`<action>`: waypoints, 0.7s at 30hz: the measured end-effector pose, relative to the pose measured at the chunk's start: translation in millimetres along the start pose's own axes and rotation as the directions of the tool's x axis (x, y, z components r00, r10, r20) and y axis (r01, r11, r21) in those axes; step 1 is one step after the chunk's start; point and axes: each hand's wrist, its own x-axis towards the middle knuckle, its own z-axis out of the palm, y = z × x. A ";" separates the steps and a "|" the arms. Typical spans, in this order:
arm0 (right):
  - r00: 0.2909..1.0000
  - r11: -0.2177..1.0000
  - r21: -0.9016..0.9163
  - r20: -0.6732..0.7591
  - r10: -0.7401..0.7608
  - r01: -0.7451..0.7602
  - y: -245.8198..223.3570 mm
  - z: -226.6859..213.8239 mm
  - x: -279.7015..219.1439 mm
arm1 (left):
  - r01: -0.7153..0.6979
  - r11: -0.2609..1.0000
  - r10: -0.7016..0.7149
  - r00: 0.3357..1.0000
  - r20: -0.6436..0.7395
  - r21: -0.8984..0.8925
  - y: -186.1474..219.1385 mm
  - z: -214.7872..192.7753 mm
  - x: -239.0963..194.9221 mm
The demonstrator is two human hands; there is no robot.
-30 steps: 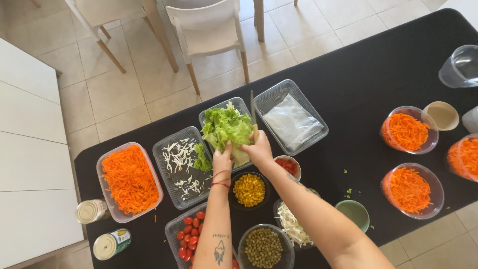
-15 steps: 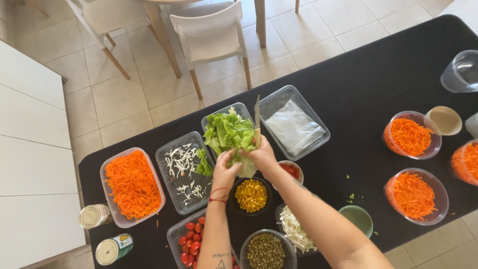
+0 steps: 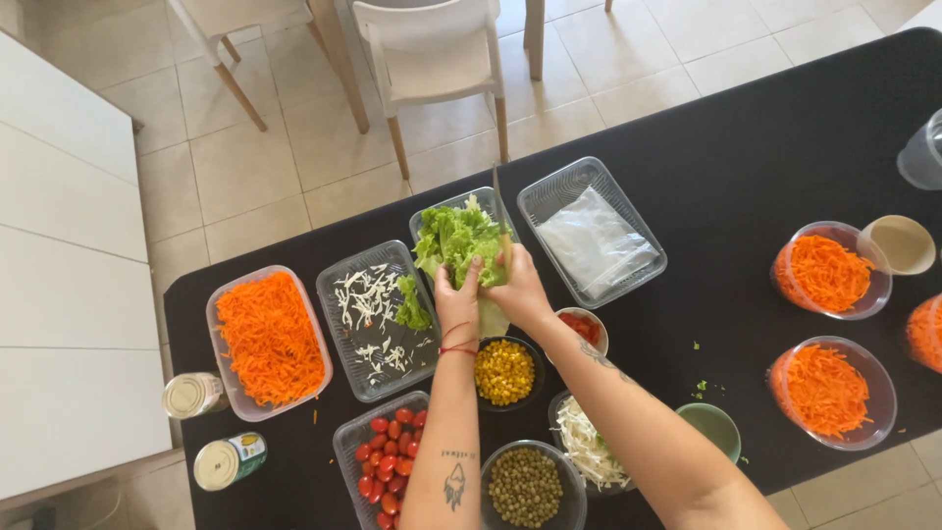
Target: The person portions cooked grains into three clear bowls using a small green bowl as a scoop. They then use a paper cup to scoop shredded carrots from a large container and distribute them into the same three bowls. Finally, the person uses a knife to chop lettuce leaves into a small green bowl.
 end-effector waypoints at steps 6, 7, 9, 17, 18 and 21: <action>0.999 1.000 0.028 -0.041 0.010 -0.009 -0.3 -5.4 -22.6 | 0.011 0.996 -0.011 1.000 0.006 -0.086 6.3 -4.0 -6.1; 0.998 0.998 0.026 -0.040 0.053 -0.052 5.2 -3.6 -19.8 | 0.019 0.985 -0.019 1.000 0.001 -0.169 27.1 -3.6 -21.7; 0.994 0.995 0.028 -0.043 0.100 -0.099 20.6 -1.4 -13.3 | 0.027 0.969 -0.028 1.000 0.000 -0.246 27.0 -7.0 -18.9; 0.958 0.958 0.222 -0.179 0.225 -0.184 18.0 -26.0 -6.1 | -0.184 0.983 0.185 0.980 -0.073 0.025 -48.7 -15.2 52.9; 0.958 0.958 0.222 -0.180 0.224 -0.182 19.6 -26.4 -4.3 | -0.185 0.982 0.186 0.980 -0.073 0.024 -44.6 -15.4 42.9; 0.953 0.936 0.309 -0.192 0.233 -0.167 16.8 -28.2 0.5 | -0.316 0.894 0.418 0.844 -0.337 0.318 -22.4 -15.2 11.3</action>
